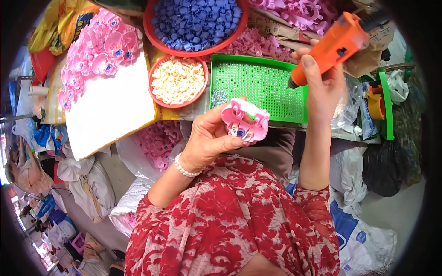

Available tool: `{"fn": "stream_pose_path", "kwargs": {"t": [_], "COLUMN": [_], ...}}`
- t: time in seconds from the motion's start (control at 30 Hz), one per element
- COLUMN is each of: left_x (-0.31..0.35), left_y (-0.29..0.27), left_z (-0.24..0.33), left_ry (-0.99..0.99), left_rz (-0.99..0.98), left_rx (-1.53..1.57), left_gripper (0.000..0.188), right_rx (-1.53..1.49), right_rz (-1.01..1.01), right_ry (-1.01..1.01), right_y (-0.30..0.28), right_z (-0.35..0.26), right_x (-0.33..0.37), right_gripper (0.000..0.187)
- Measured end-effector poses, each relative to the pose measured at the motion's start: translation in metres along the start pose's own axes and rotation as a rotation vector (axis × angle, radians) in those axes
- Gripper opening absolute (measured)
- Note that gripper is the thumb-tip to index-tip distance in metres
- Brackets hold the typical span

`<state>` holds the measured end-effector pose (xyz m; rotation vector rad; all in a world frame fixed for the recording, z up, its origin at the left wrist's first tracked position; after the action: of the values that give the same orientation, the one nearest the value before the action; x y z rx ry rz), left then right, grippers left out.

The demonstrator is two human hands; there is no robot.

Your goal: The recorder is manually assembling pink plastic toy frames by gluing and attaching small decorative accessories.

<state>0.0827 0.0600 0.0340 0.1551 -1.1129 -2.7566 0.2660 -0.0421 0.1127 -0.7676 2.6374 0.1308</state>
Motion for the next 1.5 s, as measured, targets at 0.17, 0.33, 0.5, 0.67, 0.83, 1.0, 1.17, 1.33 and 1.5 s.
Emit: {"fn": "stream_pose_path", "kwargs": {"t": [0.17,0.33,0.5,0.67,0.83,1.0,1.17,1.33,1.5], "left_x": [-0.008,-0.010,-0.012,-0.016,-0.015,-0.027,-0.025,-0.017,-0.033], "left_y": [0.005,0.003,-0.001,0.019,0.022,0.030,0.022,0.008,0.036], "left_z": [0.013,0.014,0.005,-0.001,-0.016,-0.016,-0.039,-0.052,-0.045], "left_ry": [0.034,0.046,-0.080,-0.199,-0.319,-0.192,-0.200,-0.153,-0.163], "left_rz": [-0.079,-0.080,-0.184,-0.343,-0.485,-0.486,-0.243,0.031,-0.167], "left_rx": [0.052,0.070,0.301,0.653,0.870,0.715,0.562,0.367,0.158], "left_gripper": [0.077,0.065,0.058,0.060,0.080,0.087,0.083,0.081,0.052], "right_rx": [0.110,0.106,0.138,0.151,0.325,0.001,-0.180,-0.225,-0.136], "right_rz": [-0.042,0.022,0.086,0.097,0.322,-0.214,-0.389,-0.404,-0.338], "right_ry": [-0.011,-0.097,-0.157,-0.211,-0.329,-0.276,-0.132,-0.125,-0.094], "right_y": [0.005,0.003,-0.002,-0.007,-0.016,-0.003,0.006,-0.004,-0.017], "right_z": [0.013,0.018,0.024,0.019,-0.017,-0.028,-0.020,-0.016,-0.006], "right_x": [-0.020,-0.030,-0.038,-0.036,0.000,0.045,0.064,0.075,0.083], "right_gripper": [0.034,0.042,0.045,0.051,0.052,0.025,0.024,0.024,0.020]}}
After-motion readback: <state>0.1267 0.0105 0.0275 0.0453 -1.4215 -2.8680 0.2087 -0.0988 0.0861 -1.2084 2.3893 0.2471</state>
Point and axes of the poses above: each hand's wrist, its own x-axis away from the middle knuckle, its own y-axis out of the palm, z = x × y, the point moved 7 cm from there along -x, towards the middle knuckle, and after that the axes turned 6 degrees about -z, right-handed, at the moved point
